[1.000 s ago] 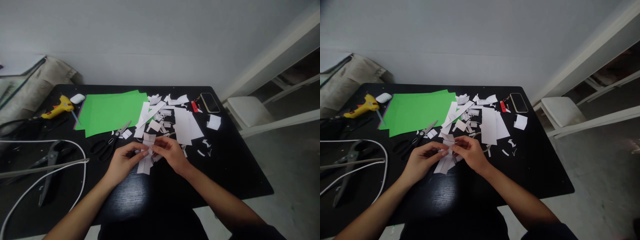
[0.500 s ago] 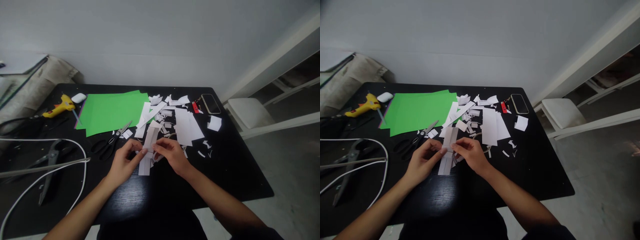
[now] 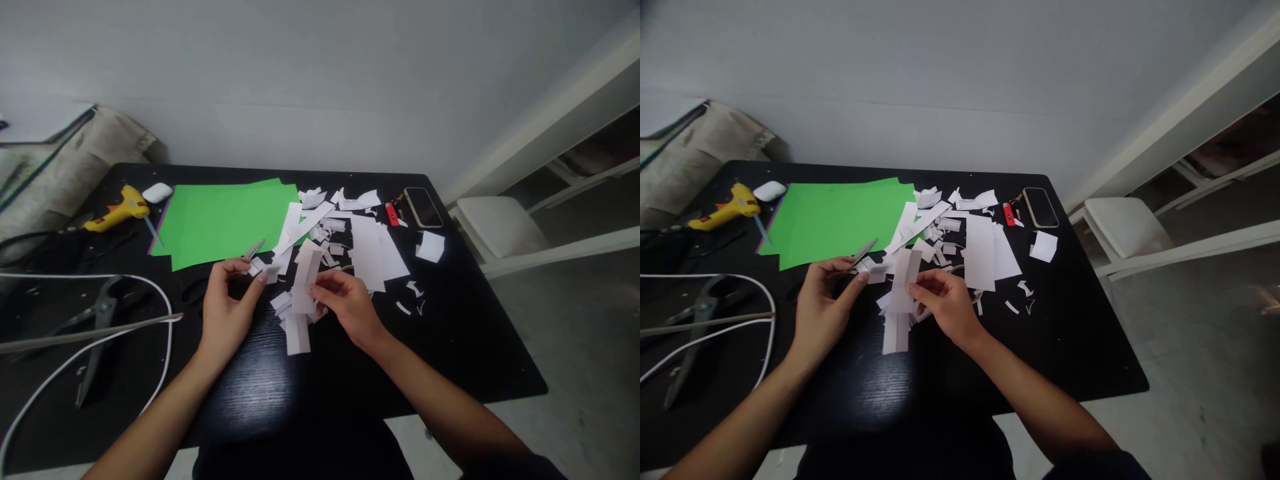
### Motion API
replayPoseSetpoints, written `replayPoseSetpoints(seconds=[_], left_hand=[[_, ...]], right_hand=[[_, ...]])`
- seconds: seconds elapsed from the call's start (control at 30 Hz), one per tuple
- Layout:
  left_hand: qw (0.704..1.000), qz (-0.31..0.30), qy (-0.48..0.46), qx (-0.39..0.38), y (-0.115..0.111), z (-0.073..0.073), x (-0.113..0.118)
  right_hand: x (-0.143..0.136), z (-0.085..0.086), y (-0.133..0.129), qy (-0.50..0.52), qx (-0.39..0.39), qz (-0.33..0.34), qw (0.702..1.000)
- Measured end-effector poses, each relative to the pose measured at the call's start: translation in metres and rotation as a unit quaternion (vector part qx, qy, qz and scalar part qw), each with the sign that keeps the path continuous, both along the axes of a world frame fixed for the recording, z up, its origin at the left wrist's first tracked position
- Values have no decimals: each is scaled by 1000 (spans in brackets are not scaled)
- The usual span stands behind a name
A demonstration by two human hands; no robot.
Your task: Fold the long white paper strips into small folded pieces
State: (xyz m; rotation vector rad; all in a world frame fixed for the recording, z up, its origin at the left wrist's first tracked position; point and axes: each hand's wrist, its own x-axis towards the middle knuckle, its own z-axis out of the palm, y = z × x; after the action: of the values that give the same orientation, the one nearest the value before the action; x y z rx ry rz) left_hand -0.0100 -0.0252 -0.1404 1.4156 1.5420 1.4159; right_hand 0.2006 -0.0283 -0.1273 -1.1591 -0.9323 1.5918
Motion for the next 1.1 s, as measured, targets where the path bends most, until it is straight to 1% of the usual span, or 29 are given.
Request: replayPoseSetpoints(seconds=[0.03,0.07,0.1,0.2,0.23,0.37,0.47,0.57,0.67,0.77,0.93,1.1], left_hand=[[1000,3,25,13,0,-1,0],[999,-7,44,21,-1,-2,0],[998,-31,52,22,-3,-3,1],[990,-134,32,4,-12,0,7],[987,-155,29,5,-14,1,9],[979,-191,60,20,-19,6,12],[979,-197,58,8,-18,8,11],[982,-190,22,-14,-18,10,12],[982,-186,-8,-34,-19,12,14],[982,-185,-19,-29,-20,12,15],[984,-178,21,-13,-22,11,12],[985,-168,48,5,-23,14,9]], right_hand=[[-1,0,-1,0,1,-1,1000],[-1,0,-1,-2,2,-3,1000],[-2,0,-2,-4,4,-6,1000],[-4,0,-5,-14,13,-15,1000],[-5,-1,-6,-20,20,-16,999],[-5,-1,-9,-56,62,-8,996],[-5,-1,-11,-85,94,-3,992],[-5,1,-13,-104,117,5,988],[-4,3,-15,-105,121,17,987],[-2,4,-16,-109,125,24,986],[-1,4,-16,-145,150,19,978],[-2,3,-18,-164,215,-23,963]])
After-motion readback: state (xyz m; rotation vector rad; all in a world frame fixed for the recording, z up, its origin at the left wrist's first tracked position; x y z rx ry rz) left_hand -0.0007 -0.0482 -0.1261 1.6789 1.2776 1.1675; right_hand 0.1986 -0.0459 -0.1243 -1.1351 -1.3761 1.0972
